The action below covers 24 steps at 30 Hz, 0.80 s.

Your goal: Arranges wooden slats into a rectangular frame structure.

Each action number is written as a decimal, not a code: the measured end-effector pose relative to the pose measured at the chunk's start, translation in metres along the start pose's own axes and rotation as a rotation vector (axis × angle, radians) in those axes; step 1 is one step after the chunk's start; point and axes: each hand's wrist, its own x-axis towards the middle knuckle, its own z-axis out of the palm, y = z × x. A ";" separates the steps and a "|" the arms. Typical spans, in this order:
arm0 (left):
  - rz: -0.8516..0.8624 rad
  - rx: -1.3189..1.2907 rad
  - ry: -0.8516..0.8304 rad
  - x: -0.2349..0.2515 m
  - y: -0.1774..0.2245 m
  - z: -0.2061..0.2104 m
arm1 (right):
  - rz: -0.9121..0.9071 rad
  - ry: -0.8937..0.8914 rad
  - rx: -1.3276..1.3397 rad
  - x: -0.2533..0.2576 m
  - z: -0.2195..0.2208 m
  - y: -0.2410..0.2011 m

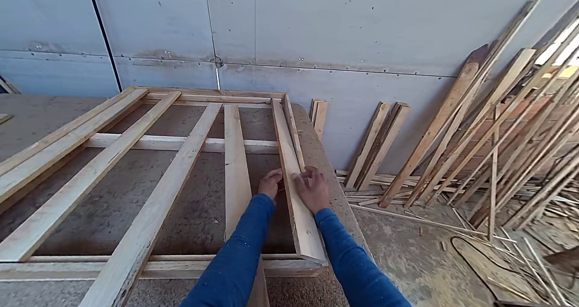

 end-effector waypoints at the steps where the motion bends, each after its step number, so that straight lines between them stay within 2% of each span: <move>1: -0.017 -0.027 -0.004 0.001 -0.001 0.002 | 0.031 -0.066 -0.080 0.001 -0.007 -0.015; 4: -0.147 0.066 -0.062 -0.005 -0.001 0.012 | 0.145 -0.348 -0.263 0.014 -0.037 -0.069; 6: -0.255 0.123 -0.157 -0.010 -0.004 0.016 | 0.166 -0.517 -0.363 0.026 -0.045 -0.091; 8: -0.277 0.134 -0.181 -0.012 -0.003 0.018 | 0.149 -0.578 -0.397 0.031 -0.045 -0.102; 10: -0.189 0.129 -0.124 -0.008 -0.005 0.019 | 0.120 -0.534 -0.295 0.030 -0.046 -0.107; 13: 0.000 0.065 -0.055 -0.010 0.006 0.014 | 0.205 -0.474 0.081 0.020 -0.056 -0.106; 15: 0.013 -0.015 -0.058 -0.020 0.021 0.014 | 0.245 -0.411 0.301 0.004 -0.062 -0.101; 17: -0.042 -0.052 -0.100 -0.019 0.027 0.009 | 0.258 -0.358 0.468 -0.008 -0.057 -0.086; 19: -0.039 0.080 -0.044 -0.019 0.027 0.007 | 0.262 -0.325 0.594 -0.016 -0.041 -0.063; 22: 0.058 0.405 0.071 -0.015 0.021 0.008 | 0.264 -0.338 0.606 -0.011 -0.021 -0.041; 24: 0.107 0.481 0.090 -0.013 0.019 0.009 | 0.214 -0.344 0.348 -0.007 -0.027 -0.036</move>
